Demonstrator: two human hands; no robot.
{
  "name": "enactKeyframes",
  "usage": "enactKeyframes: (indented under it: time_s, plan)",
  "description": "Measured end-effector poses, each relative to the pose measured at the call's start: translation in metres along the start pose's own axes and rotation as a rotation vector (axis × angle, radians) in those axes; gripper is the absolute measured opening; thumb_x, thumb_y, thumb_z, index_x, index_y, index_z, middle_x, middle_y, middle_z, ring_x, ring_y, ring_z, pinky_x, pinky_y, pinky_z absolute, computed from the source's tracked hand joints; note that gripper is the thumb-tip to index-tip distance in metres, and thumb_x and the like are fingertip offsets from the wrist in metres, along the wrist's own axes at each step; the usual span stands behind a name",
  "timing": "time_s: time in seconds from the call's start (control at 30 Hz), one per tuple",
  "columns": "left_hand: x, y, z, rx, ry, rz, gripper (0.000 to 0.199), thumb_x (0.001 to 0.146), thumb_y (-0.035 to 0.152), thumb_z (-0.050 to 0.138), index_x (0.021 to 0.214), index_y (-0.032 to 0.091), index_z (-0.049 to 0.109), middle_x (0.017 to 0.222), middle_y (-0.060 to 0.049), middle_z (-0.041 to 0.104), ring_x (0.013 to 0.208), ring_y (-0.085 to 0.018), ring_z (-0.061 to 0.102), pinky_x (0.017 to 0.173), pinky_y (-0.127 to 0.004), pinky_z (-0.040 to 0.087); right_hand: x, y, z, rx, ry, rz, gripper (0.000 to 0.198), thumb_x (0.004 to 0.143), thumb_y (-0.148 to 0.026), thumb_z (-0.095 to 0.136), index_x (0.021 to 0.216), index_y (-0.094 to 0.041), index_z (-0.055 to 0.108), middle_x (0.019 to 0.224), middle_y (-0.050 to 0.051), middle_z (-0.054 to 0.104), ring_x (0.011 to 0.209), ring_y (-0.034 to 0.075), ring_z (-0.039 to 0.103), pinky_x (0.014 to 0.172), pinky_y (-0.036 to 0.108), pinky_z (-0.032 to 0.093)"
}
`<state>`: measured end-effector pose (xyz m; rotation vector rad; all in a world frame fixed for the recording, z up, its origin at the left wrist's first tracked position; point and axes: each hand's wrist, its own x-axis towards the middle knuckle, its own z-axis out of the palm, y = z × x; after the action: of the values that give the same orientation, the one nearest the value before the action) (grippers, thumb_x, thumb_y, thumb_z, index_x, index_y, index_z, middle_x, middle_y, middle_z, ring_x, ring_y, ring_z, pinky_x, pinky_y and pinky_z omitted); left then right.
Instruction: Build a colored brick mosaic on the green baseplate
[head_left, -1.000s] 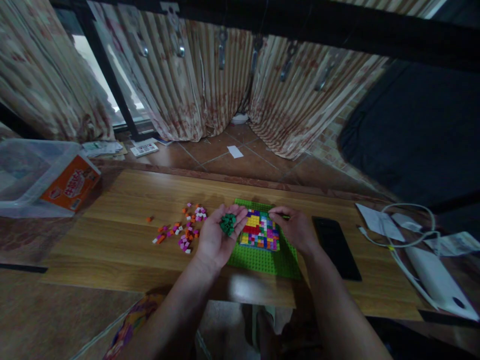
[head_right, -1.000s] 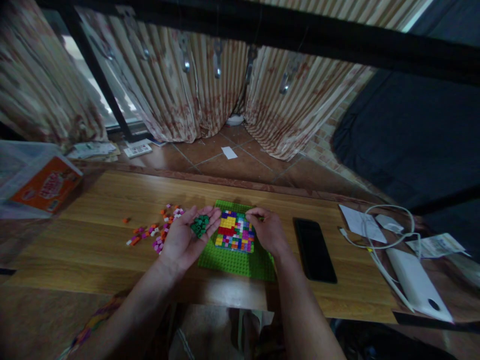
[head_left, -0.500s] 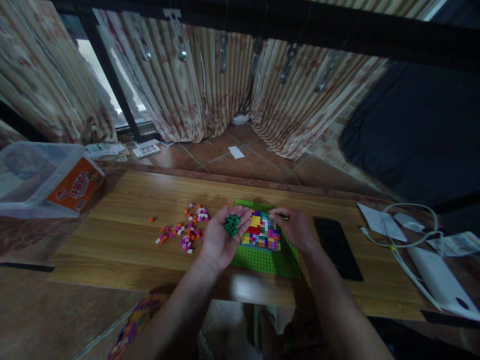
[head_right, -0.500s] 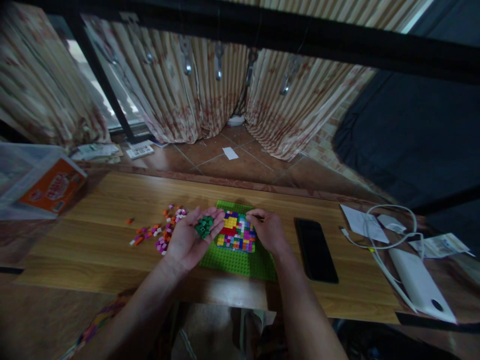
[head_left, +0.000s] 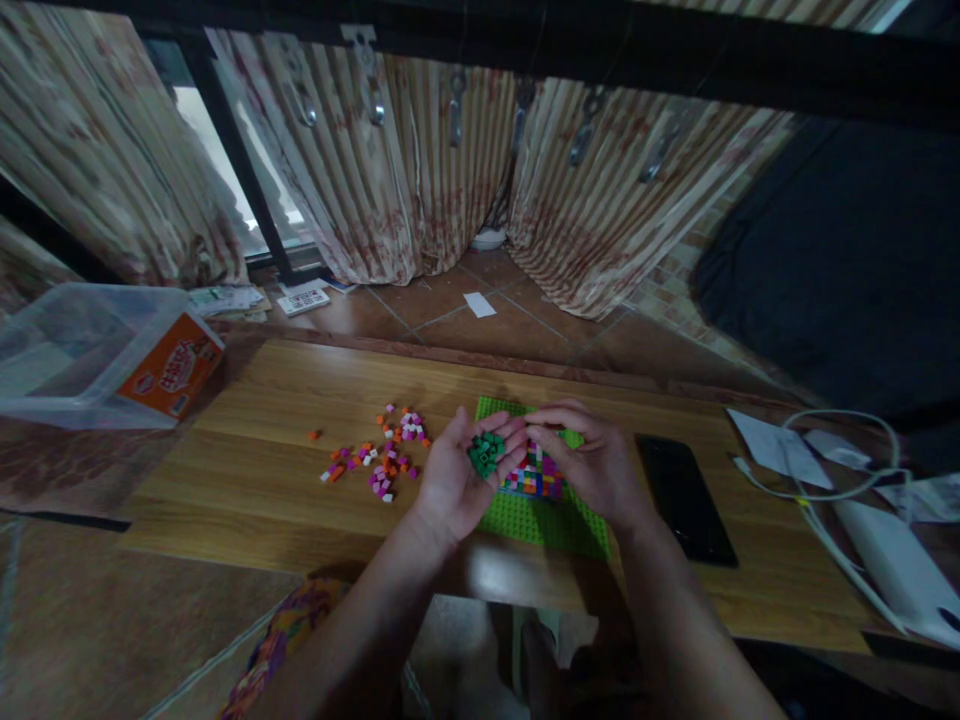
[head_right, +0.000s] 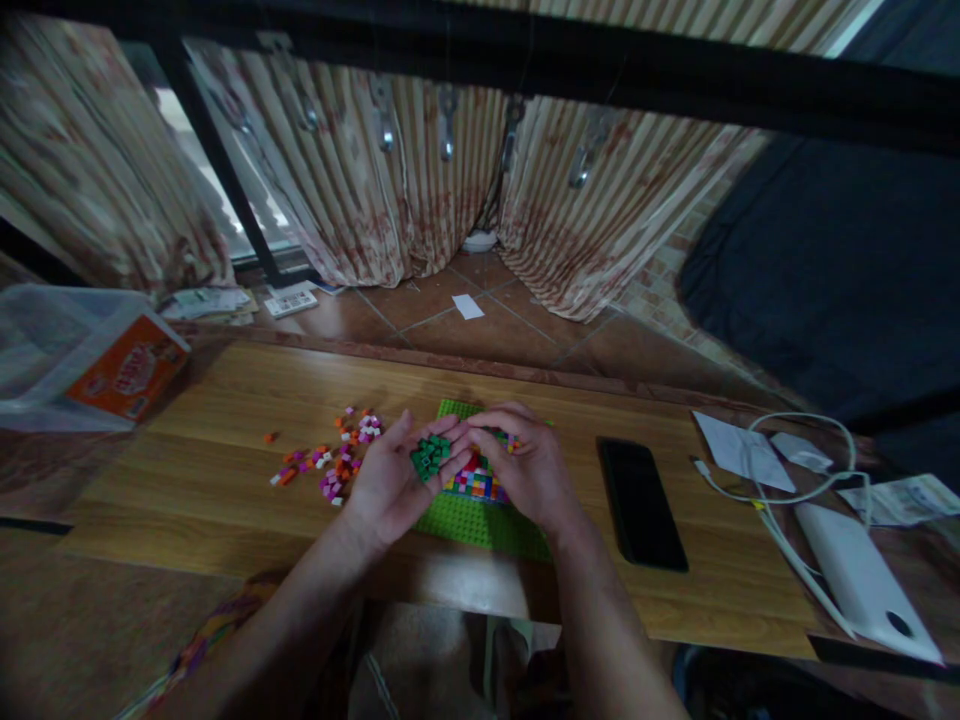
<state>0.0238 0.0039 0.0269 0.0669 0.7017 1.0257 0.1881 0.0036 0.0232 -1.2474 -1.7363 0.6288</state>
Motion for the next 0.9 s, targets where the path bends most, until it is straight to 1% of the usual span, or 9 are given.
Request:
enactKeyframes:
  time_s: [0.07, 0.1, 0.2, 0.27, 0.4, 0.57, 0.67, 0.8, 0.9]
  plan:
    - [0.0, 0.0, 0.0, 0.001, 0.007, -0.002, 0.044, 0.094, 0.042, 0.041, 0.088, 0.008, 0.068, 0.089, -0.015, 0.07, 0.083, -0.02, 0.066, 0.081, -0.032, 0.054, 0.0, -0.011, 0.006, 0.002, -0.108, -0.02, 0.012, 0.085, -0.028, 0.064, 0.092, -0.025, 0.073, 0.093, 0.003, 0.068, 0.09, 0.018, 0.064, 0.082, 0.032, 0.05]
    - [-0.001, 0.001, 0.0, 0.002, 0.006, -0.001, 0.045, 0.094, 0.042, 0.04, 0.087, 0.008, 0.068, 0.086, -0.014, 0.069, 0.079, -0.019, 0.065, 0.077, -0.031, 0.054, -0.001, -0.014, 0.009, -0.007, -0.133, -0.021, 0.012, 0.085, -0.026, 0.064, 0.093, -0.026, 0.073, 0.094, 0.003, 0.068, 0.091, 0.018, 0.063, 0.083, 0.033, 0.05]
    - [-0.001, 0.001, -0.001, -0.002, -0.011, -0.012, 0.046, 0.094, 0.043, 0.039, 0.086, 0.008, 0.068, 0.082, -0.013, 0.068, 0.071, -0.017, 0.063, 0.065, -0.026, 0.051, -0.003, -0.017, 0.014, -0.073, -0.14, -0.033, 0.011, 0.083, -0.024, 0.067, 0.092, -0.026, 0.073, 0.096, 0.003, 0.066, 0.094, 0.019, 0.062, 0.085, 0.034, 0.049]
    - [-0.002, 0.002, -0.001, -0.021, -0.021, -0.013, 0.046, 0.094, 0.043, 0.04, 0.086, 0.008, 0.068, 0.083, -0.013, 0.068, 0.07, -0.017, 0.062, 0.062, -0.025, 0.049, -0.005, -0.016, 0.015, -0.104, -0.131, -0.068, 0.01, 0.083, -0.024, 0.067, 0.091, -0.026, 0.073, 0.097, 0.003, 0.066, 0.096, 0.019, 0.061, 0.086, 0.035, 0.048]
    - [-0.002, 0.003, 0.0, -0.06, -0.049, -0.004, 0.046, 0.094, 0.043, 0.04, 0.086, 0.008, 0.068, 0.086, -0.014, 0.069, 0.072, -0.017, 0.062, 0.062, -0.025, 0.048, -0.008, -0.013, 0.016, -0.132, -0.11, -0.17, 0.008, 0.085, -0.026, 0.065, 0.089, -0.027, 0.073, 0.098, 0.004, 0.065, 0.097, 0.02, 0.06, 0.087, 0.037, 0.048]
    - [-0.003, 0.005, 0.0, -0.076, -0.047, 0.005, 0.045, 0.093, 0.043, 0.04, 0.086, 0.008, 0.068, 0.084, -0.014, 0.068, 0.071, -0.017, 0.062, 0.062, -0.025, 0.046, -0.01, -0.014, 0.02, -0.145, -0.142, -0.227, 0.013, 0.089, -0.027, 0.061, 0.095, -0.028, 0.072, 0.101, 0.005, 0.065, 0.099, 0.02, 0.059, 0.087, 0.038, 0.048]
    - [-0.003, 0.005, -0.001, -0.065, -0.055, 0.006, 0.045, 0.093, 0.043, 0.041, 0.086, 0.008, 0.069, 0.083, -0.013, 0.068, 0.072, -0.018, 0.062, 0.061, -0.026, 0.046, -0.01, -0.015, 0.02, -0.142, -0.166, -0.208, 0.015, 0.088, -0.025, 0.061, 0.099, -0.027, 0.071, 0.103, 0.005, 0.064, 0.102, 0.021, 0.058, 0.088, 0.039, 0.048]
    - [-0.003, 0.005, -0.001, -0.048, -0.056, 0.001, 0.045, 0.093, 0.042, 0.041, 0.086, 0.008, 0.069, 0.087, -0.013, 0.068, 0.072, -0.017, 0.062, 0.06, -0.025, 0.046, -0.009, -0.013, 0.019, -0.128, -0.196, -0.151, 0.013, 0.085, -0.023, 0.065, 0.096, -0.025, 0.072, 0.103, 0.005, 0.063, 0.102, 0.02, 0.059, 0.088, 0.036, 0.049]
    - [-0.003, 0.004, 0.0, -0.048, -0.056, -0.014, 0.044, 0.093, 0.042, 0.041, 0.087, 0.008, 0.069, 0.086, -0.012, 0.068, 0.071, -0.015, 0.062, 0.063, -0.025, 0.048, -0.009, -0.011, 0.019, -0.1, -0.2, -0.139, 0.013, 0.087, -0.023, 0.062, 0.094, -0.025, 0.072, 0.103, 0.005, 0.064, 0.099, 0.019, 0.06, 0.087, 0.035, 0.049]
